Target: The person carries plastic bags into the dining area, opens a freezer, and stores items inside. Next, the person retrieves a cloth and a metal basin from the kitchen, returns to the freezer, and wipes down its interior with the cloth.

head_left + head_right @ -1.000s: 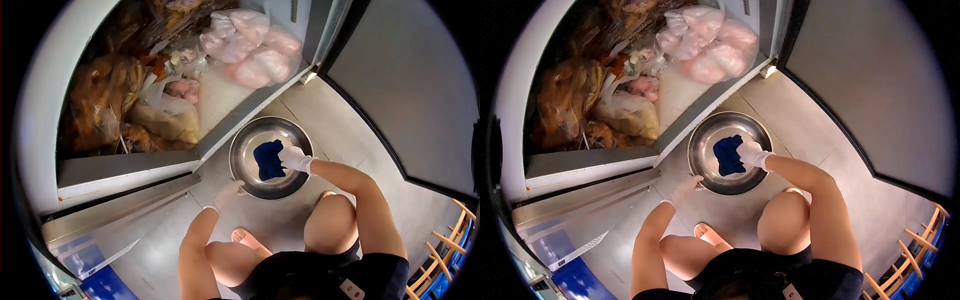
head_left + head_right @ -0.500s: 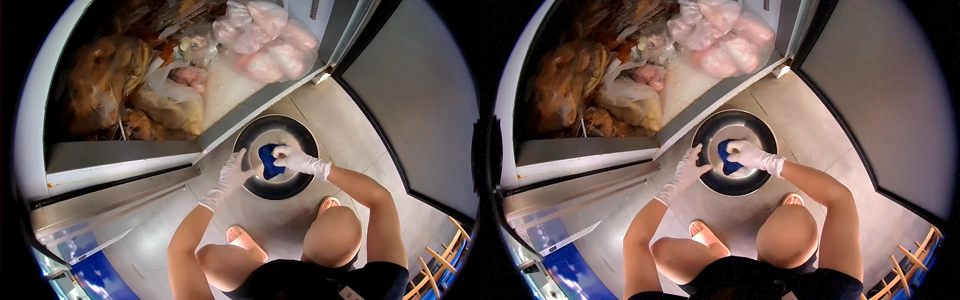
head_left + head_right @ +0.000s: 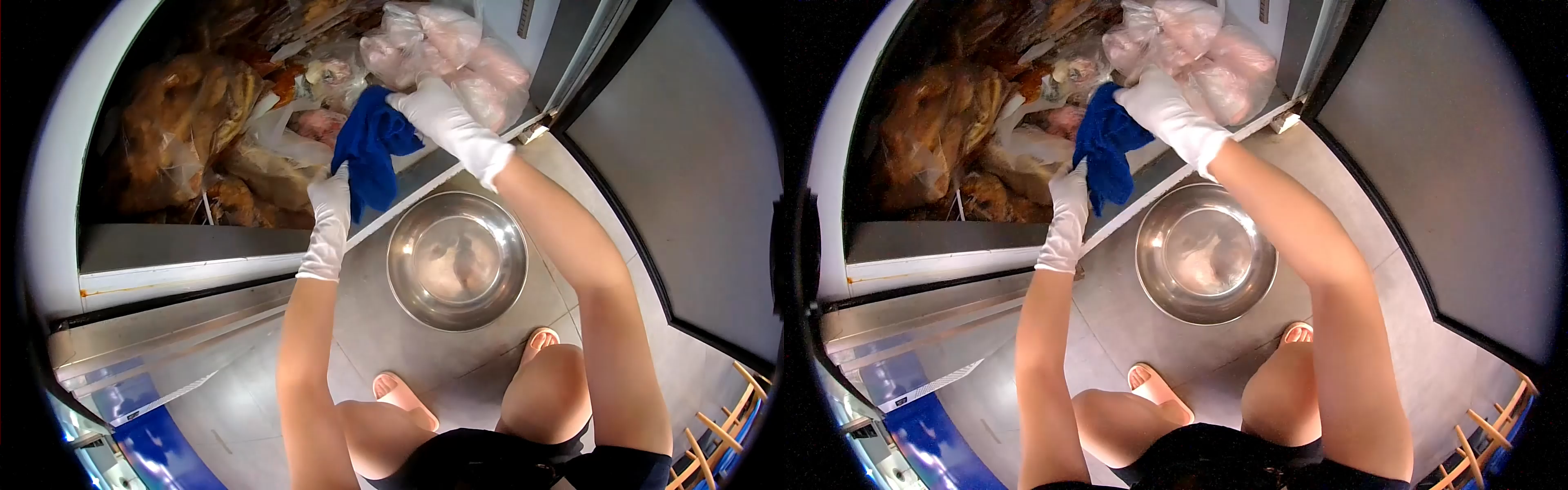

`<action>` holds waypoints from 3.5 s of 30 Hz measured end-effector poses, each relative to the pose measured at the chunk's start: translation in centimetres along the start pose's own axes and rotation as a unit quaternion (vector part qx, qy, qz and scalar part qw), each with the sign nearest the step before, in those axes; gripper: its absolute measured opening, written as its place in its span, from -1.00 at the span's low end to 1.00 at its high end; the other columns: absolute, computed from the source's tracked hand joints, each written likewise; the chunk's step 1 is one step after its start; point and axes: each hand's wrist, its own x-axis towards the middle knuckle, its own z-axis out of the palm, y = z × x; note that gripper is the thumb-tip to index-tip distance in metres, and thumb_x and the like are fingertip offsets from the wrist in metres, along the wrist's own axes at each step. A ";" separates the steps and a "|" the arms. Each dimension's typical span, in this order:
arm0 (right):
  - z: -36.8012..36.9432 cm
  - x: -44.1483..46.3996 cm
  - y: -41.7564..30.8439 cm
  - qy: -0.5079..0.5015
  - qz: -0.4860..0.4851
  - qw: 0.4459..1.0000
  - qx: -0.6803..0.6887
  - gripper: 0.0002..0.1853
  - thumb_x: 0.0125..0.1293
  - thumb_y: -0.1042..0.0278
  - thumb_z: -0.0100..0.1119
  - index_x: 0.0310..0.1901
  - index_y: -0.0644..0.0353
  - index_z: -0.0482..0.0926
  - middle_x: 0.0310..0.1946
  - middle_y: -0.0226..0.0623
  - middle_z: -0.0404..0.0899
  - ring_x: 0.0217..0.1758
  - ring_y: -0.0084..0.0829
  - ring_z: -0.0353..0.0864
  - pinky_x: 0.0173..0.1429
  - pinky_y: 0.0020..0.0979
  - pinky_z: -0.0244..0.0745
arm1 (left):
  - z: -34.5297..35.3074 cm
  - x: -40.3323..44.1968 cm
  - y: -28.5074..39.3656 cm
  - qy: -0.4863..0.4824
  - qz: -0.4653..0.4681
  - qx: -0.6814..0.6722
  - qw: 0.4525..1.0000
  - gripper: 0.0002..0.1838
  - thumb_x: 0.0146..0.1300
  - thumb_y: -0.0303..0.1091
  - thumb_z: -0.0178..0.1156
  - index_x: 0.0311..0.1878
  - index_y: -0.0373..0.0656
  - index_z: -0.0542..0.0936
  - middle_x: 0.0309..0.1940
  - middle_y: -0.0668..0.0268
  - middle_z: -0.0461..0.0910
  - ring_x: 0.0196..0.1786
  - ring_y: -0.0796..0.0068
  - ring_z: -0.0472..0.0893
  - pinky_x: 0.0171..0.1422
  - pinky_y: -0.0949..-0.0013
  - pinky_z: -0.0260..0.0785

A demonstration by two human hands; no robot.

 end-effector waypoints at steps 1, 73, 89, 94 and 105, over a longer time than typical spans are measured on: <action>0.9 1.3 2.3 0.063 -0.083 0.978 -0.180 -0.88 0.15 0.43 0.09 -0.31 0.27 0.53 -0.40 -0.12 0.56 -0.40 -0.23 0.58 -0.31 -0.28 0.48 | 0.3 0.4 -0.8 0.010 0.042 0.026 0.999 -0.78 0.10 -0.37 0.20 -0.26 -0.35 0.57 -0.40 0.00 0.56 -0.44 0.06 0.53 -0.27 0.21 0.42; 11.3 6.8 13.5 0.026 -0.328 0.826 -0.457 -0.67 0.12 0.42 -0.06 -0.04 0.14 0.49 -0.12 -0.27 0.51 -0.07 -0.27 0.49 -0.06 -0.33 0.45 | -4.2 -10.5 -15.0 -0.173 -0.089 0.464 0.864 -0.54 0.14 0.03 0.04 -0.37 -0.27 0.58 -0.36 -0.03 0.57 -0.20 -0.05 0.54 -0.08 0.11 0.36; 8.8 3.5 11.9 -0.099 -0.272 0.949 -0.124 -0.73 -0.04 0.50 0.05 -0.24 0.21 0.58 -0.22 -0.10 0.57 -0.11 -0.09 0.52 -0.03 -0.26 0.42 | -1.2 -5.4 -1.7 -0.280 -0.427 -0.346 0.787 -0.05 0.17 0.43 -0.40 0.32 -0.29 0.10 0.30 -0.04 0.13 0.36 0.10 0.12 0.42 0.08 -0.16; 4.2 -5.4 8.7 -0.290 -0.177 0.935 0.100 -0.64 0.05 0.68 0.01 -0.05 0.32 0.43 -0.12 -0.24 0.51 -0.11 -0.42 0.52 -0.02 -0.46 0.42 | -0.2 -6.3 2.5 -0.204 -0.470 -0.459 0.726 -0.06 0.11 0.46 -0.29 0.28 -0.21 0.17 0.25 0.05 0.22 0.28 0.03 0.23 0.34 -0.07 0.02; 3.6 -11.3 19.5 -0.195 0.151 0.934 0.260 -0.69 0.20 0.46 -0.03 0.00 0.26 0.44 -0.20 -0.33 0.51 -0.13 -0.48 0.47 0.05 -0.44 0.36 | 2.7 -12.3 -5.1 -0.307 -0.479 -0.385 0.726 -0.19 -0.10 0.26 0.26 0.17 0.03 0.28 0.09 0.31 0.38 0.11 0.34 0.38 0.10 -0.03 0.28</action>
